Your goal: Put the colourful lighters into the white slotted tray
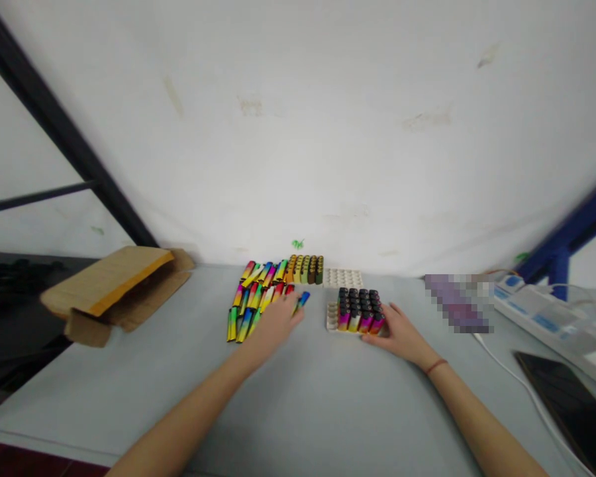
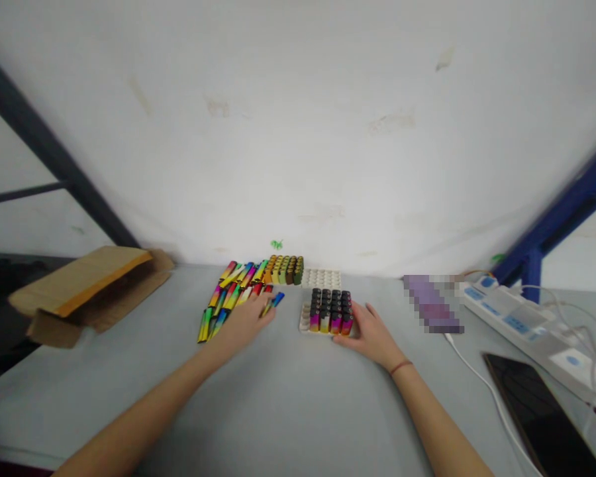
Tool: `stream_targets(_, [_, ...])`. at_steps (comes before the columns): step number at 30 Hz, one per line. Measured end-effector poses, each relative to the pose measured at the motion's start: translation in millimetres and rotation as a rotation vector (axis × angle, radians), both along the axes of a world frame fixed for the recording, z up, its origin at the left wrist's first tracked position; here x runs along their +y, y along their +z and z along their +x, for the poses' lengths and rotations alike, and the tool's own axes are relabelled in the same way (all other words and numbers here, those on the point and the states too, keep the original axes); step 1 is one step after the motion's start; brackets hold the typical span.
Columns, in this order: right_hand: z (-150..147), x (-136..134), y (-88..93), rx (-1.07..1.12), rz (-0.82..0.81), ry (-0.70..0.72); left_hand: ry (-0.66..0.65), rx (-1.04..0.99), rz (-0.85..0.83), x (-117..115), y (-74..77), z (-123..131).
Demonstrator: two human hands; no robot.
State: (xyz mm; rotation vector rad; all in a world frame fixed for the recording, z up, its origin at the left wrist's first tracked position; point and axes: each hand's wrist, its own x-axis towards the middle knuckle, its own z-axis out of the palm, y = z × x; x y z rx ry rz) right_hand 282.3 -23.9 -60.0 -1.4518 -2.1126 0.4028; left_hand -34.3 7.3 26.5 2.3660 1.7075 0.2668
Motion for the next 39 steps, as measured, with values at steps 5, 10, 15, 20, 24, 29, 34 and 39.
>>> stream_targets(5, [0,0,0.2,0.011,0.018,0.001,0.332,0.084,0.145,63,13.4,-42])
stream_targets(10, [-1,0,0.5,0.012,0.018,-0.007,0.309,0.203,0.171,91,5.0,-43])
stream_targets(15, [-2,-1,3.2,0.015,0.01,-0.007,-0.093,-0.186,0.203,56,-9.2,3])
stream_targets(20, [-1,-1,5.1,0.006,0.015,-0.003,-0.46,-0.52,-0.121,27,-34.4,58])
stream_targets(24, [-2,-1,6.2,0.002,0.027,0.001,-0.474,-0.614,-0.183,33,-38.5,73])
stream_targets(29, [-1,-1,8.5,-0.022,0.026,-0.022,-0.467,-0.682,-0.196,40,-32.4,70])
stream_targets(34, [-2,-1,12.1,-0.032,-0.001,-0.013,-0.505,-0.735,-0.241,43,-41.0,69])
stream_targets(39, [-4,-2,14.5,-0.033,-0.007,-0.018,-0.49,-0.711,-0.252,39,-50.4,68])
